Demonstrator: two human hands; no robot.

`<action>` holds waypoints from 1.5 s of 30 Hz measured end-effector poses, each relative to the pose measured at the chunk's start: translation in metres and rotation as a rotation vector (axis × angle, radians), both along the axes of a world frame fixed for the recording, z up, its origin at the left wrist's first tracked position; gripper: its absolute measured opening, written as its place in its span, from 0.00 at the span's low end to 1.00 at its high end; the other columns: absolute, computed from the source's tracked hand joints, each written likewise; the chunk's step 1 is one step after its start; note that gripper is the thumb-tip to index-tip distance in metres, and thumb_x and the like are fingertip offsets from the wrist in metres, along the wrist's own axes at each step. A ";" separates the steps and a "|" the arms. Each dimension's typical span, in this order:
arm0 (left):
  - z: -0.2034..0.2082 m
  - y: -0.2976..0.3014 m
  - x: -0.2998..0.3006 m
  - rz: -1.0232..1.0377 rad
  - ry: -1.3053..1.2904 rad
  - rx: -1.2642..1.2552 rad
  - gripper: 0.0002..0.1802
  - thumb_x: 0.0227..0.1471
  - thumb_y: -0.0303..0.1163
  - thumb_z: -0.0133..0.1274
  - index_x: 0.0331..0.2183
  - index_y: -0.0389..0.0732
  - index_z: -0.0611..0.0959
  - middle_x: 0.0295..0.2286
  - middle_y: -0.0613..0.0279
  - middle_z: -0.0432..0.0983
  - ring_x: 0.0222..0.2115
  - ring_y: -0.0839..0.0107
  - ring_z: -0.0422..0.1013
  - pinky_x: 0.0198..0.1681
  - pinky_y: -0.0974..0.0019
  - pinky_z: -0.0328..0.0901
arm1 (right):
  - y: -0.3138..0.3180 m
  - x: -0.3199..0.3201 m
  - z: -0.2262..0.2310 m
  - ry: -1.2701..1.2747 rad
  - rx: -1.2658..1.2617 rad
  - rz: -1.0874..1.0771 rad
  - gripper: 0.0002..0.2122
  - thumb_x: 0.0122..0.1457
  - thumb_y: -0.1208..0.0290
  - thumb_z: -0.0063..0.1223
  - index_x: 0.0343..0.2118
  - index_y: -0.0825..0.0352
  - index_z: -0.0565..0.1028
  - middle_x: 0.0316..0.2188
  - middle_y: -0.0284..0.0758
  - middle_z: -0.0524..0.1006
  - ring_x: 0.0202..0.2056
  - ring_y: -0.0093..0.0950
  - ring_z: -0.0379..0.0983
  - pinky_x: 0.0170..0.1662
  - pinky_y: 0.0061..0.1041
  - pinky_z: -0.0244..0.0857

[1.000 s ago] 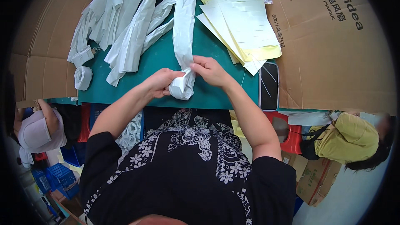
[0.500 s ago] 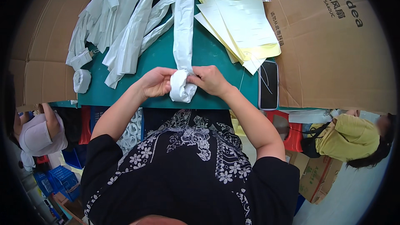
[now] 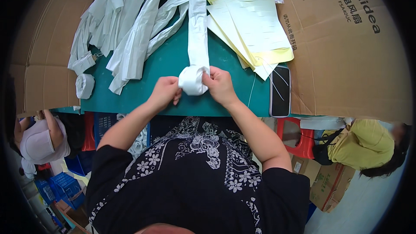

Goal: Rolling fabric belts and placing them into individual plastic packaging bags.

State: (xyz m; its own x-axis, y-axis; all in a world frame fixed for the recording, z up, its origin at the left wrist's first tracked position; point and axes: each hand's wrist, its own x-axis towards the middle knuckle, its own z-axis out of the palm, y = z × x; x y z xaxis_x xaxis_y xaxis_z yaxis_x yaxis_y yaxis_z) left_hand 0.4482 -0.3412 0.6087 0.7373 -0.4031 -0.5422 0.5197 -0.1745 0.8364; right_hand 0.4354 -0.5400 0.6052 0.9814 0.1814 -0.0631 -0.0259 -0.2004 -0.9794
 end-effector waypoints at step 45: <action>0.004 -0.003 0.005 -0.050 -0.499 -0.174 0.13 0.51 0.35 0.54 0.34 0.34 0.80 0.32 0.62 0.76 0.32 0.77 0.70 0.37 0.72 0.63 | 0.009 0.018 0.002 0.508 0.926 0.034 0.28 0.45 0.85 0.44 0.54 0.66 0.60 0.45 0.34 0.69 0.46 0.27 0.68 0.48 0.26 0.62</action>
